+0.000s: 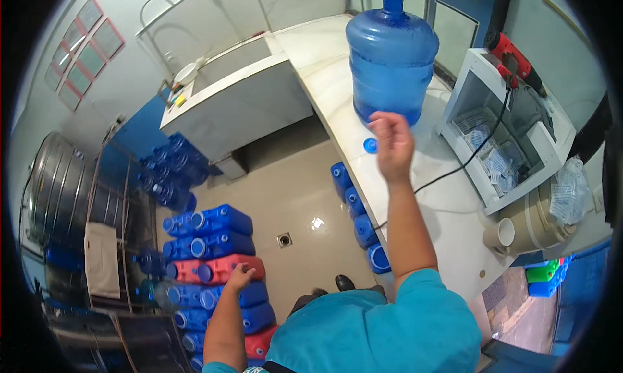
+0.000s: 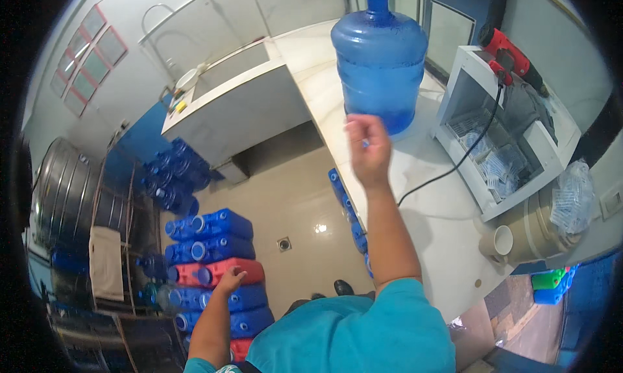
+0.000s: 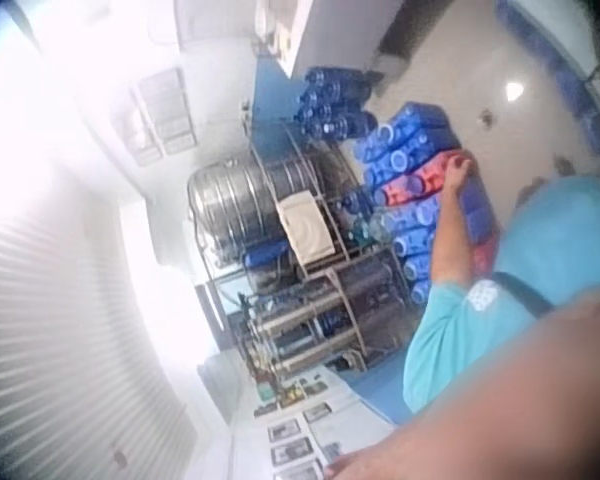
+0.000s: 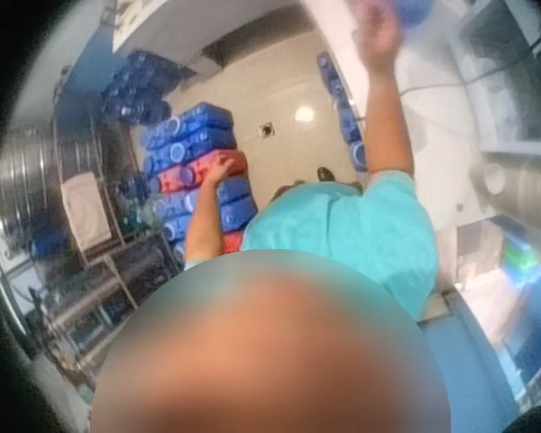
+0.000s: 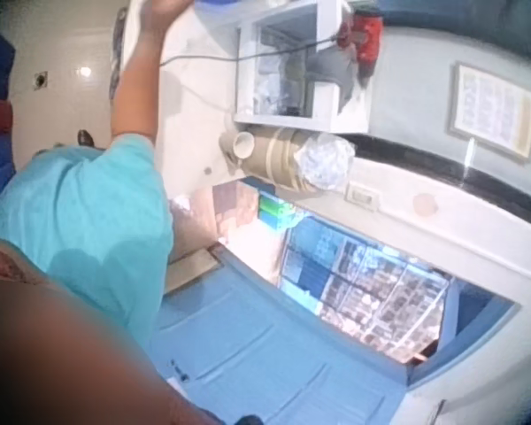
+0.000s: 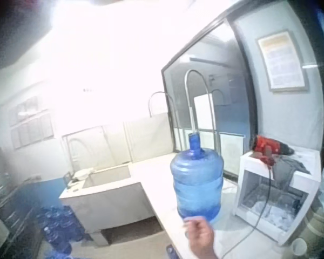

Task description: The person cleans large water jugs by scrubbing them with a sponge and rinsing them under a tap. They then place a foil seal on the neck of a filled blue jug and use a heat gun to shrink the seal. Finally, they place the sealed jug with other jugs.

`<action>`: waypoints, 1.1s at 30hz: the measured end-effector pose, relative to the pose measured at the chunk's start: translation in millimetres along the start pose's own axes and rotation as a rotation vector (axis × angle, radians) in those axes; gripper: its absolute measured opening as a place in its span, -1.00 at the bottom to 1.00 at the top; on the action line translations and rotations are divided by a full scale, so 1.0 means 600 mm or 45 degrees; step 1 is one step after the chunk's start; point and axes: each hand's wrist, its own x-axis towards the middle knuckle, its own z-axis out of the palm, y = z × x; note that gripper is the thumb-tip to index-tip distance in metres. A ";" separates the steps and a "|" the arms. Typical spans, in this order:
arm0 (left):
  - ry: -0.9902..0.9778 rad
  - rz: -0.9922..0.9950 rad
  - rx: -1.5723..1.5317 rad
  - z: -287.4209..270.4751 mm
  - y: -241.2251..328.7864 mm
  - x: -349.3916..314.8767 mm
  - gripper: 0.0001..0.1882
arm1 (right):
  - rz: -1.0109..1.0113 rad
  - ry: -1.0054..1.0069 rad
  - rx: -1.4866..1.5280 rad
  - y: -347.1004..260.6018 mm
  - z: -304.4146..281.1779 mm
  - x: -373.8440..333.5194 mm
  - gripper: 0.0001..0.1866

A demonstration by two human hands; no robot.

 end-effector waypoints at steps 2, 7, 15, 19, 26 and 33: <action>-0.070 0.053 0.112 -0.032 0.036 0.073 -0.32 | -0.012 0.251 0.017 0.029 -0.021 0.055 -0.76; -0.335 0.045 0.114 -0.107 0.176 0.219 -0.30 | 0.106 0.567 -0.252 0.107 -0.104 0.144 -0.59; -0.381 0.196 0.333 -0.156 0.304 0.466 -0.28 | 0.511 0.564 -0.120 0.232 -0.179 0.260 -0.30; -0.454 0.251 0.328 -0.154 0.392 0.532 -0.27 | 0.600 0.570 0.205 0.360 -0.269 0.323 -0.39; -0.420 0.253 0.581 -0.149 0.479 0.599 -0.27 | 0.923 0.364 0.311 0.522 -0.348 0.370 -0.52; -0.431 0.242 0.573 -0.145 0.516 0.652 -0.27 | 0.909 0.570 -0.099 0.537 -0.398 0.330 -0.56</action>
